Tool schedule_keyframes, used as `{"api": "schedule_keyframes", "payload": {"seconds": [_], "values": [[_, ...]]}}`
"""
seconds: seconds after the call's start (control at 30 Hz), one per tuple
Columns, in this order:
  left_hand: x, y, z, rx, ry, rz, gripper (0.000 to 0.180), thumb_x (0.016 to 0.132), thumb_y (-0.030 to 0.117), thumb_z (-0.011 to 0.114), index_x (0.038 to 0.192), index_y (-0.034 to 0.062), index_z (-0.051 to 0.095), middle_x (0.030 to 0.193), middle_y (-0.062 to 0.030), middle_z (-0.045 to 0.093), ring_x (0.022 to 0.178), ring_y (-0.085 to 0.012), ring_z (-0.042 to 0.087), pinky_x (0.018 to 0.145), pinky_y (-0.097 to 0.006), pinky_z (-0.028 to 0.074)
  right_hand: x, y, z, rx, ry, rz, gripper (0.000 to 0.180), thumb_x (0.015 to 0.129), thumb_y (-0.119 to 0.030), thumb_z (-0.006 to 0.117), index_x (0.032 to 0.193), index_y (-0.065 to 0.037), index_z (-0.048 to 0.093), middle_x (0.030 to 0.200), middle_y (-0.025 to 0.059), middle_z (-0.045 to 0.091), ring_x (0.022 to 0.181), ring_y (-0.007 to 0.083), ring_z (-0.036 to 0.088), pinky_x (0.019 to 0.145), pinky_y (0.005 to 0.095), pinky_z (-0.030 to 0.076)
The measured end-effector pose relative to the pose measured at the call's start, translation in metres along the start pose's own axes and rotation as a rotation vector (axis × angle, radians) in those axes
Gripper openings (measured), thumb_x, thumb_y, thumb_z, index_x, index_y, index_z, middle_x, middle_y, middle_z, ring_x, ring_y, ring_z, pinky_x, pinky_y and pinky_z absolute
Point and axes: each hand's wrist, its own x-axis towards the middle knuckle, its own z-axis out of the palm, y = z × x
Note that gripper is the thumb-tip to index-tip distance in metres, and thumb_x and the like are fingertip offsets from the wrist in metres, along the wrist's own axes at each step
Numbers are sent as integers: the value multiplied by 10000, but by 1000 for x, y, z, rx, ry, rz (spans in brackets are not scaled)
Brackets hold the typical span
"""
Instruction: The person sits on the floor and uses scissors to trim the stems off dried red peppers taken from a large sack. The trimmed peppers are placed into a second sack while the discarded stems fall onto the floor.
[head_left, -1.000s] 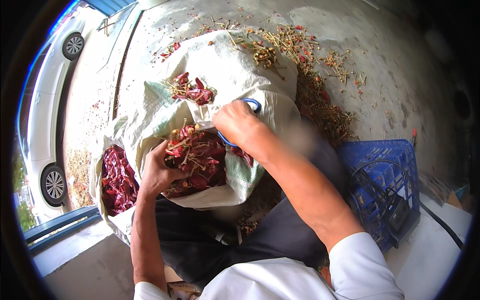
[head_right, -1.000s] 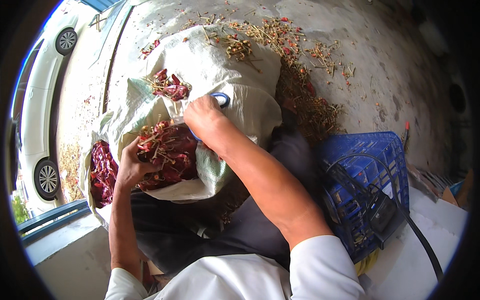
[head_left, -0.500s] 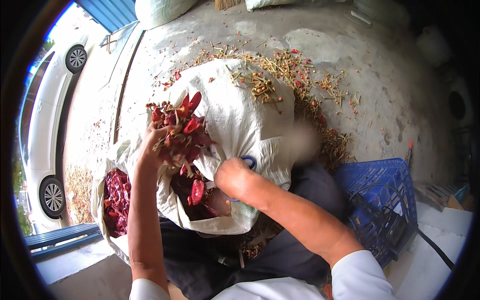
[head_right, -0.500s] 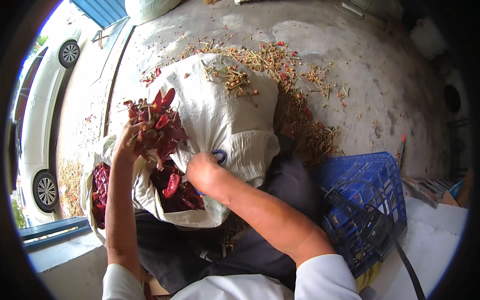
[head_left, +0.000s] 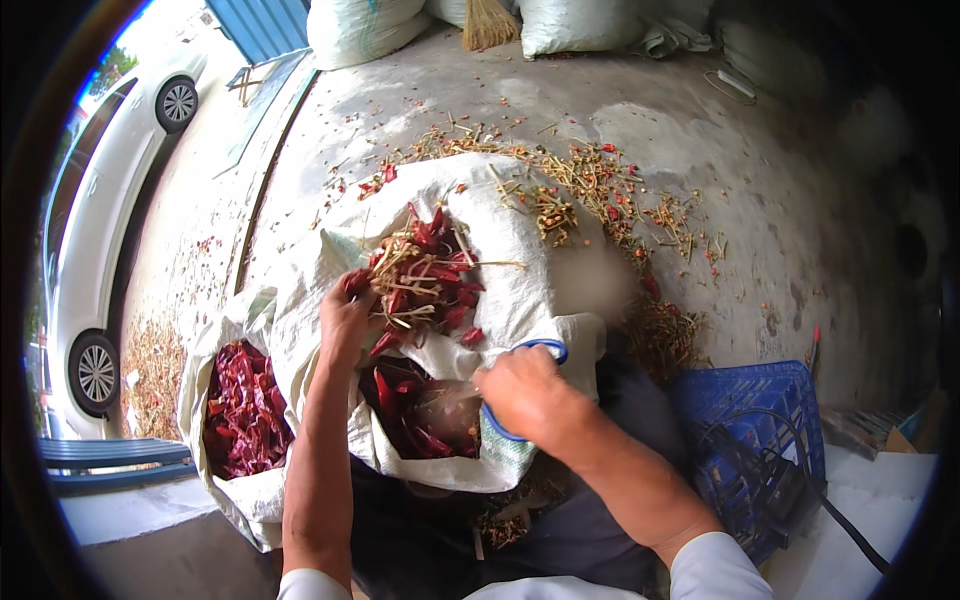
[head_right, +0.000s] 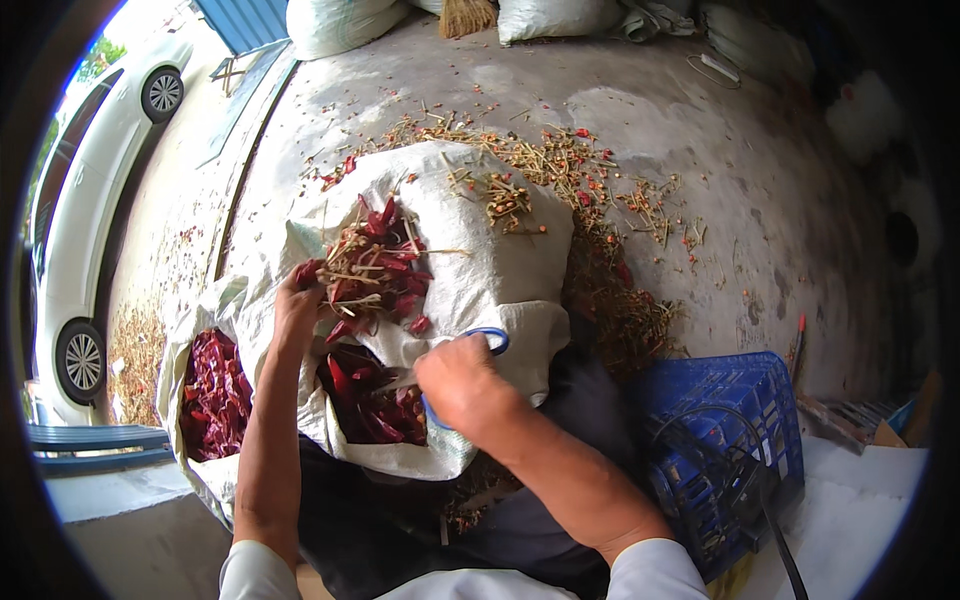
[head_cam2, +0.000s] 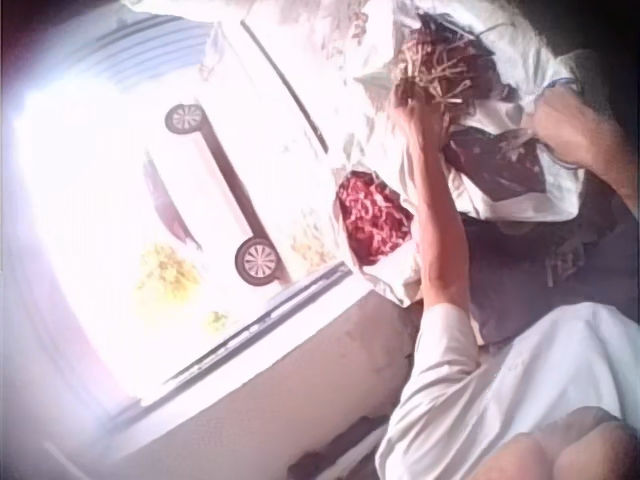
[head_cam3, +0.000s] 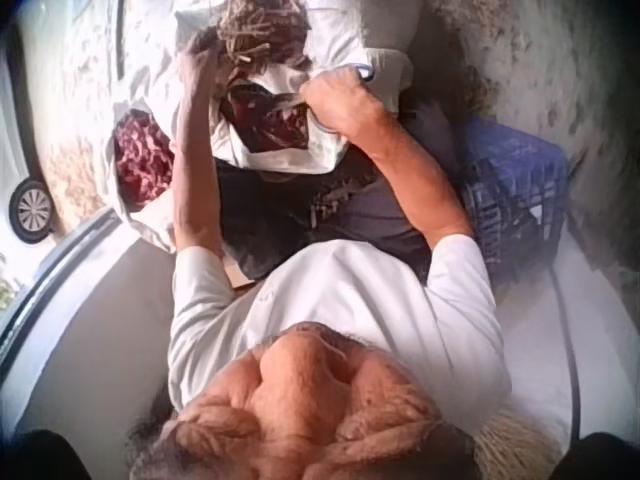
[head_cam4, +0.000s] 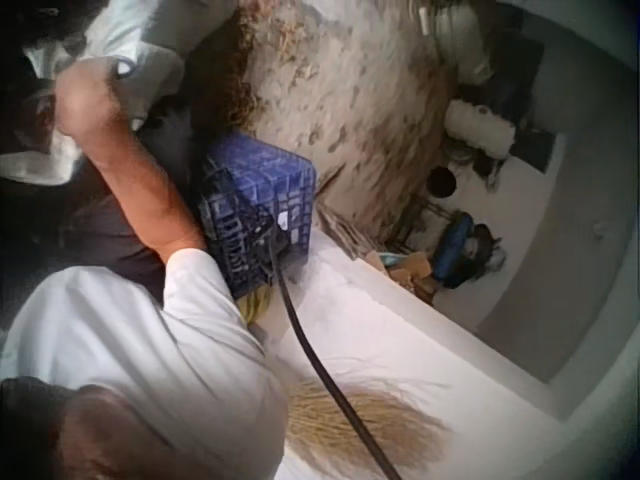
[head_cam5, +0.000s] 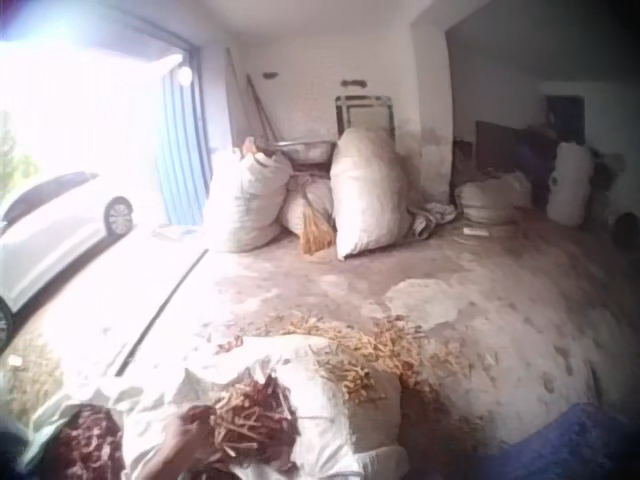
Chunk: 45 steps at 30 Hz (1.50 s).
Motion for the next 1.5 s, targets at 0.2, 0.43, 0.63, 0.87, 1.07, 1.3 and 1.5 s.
{"api": "schedule_keyframes", "payload": {"seconds": [0.2,0.43,0.63,0.87,1.07,1.3,1.5], "values": [[22,5,8,332,80,169,248,924,144,706,1172,130,706,1083,-38,744,917,-131,694,792,-326,577,21,4,-35,42,-62,-14,101,814,-79,603,834,-89,701,774,164,707,739,320,719,626,406,539],[1,41,10,725,242,312,529,864,277,785,1255,-28,599,1240,-213,669,991,-297,708,845,-411,562,97,20,-32,-18,4,232,170,834,-107,601,871,-31,748,821,170,731,776,287,737,649,409,583],[-1,-18,-35,1058,-217,242,279,818,33,644,1093,9,603,953,-270,689,922,-419,681,773,-485,521,74,43,-35,216,157,381,211,846,-123,588,921,-19,756,929,204,737,897,345,730,762,436,578],[-21,-3,-35,1197,-290,145,473,724,68,746,1153,-24,566,972,-278,681,938,-459,649,762,-496,514,56,41,-36,127,-42,227,210,807,-94,594,908,-21,763,907,206,734,852,345,733,723,453,572],[-66,19,-37,1288,-678,-17,326,725,220,797,1002,75,704,906,-132,724,829,-279,687,796,-406,542,47,40,-38,105,6,140,179,770,-75,599,841,-17,753,853,211,724,817,338,732,726,456,571],[-60,22,-57,954,-382,-118,281,823,231,756,959,-2,680,729,-74,617,660,-148,551,646,-332,453,41,32,-35,44,-99,156,189,784,-77,592,855,-46,765,824,196,726,802,326,735,699,447,570],[-47,30,-45,352,-232,-33,264,938,162,659,1142,0,618,949,-32,667,858,-113,609,785,-278,481,46,33,-42,318,304,200,127,823,-136,639,890,-28,641,783,211,688,801,417,701,740,512,550]]}}
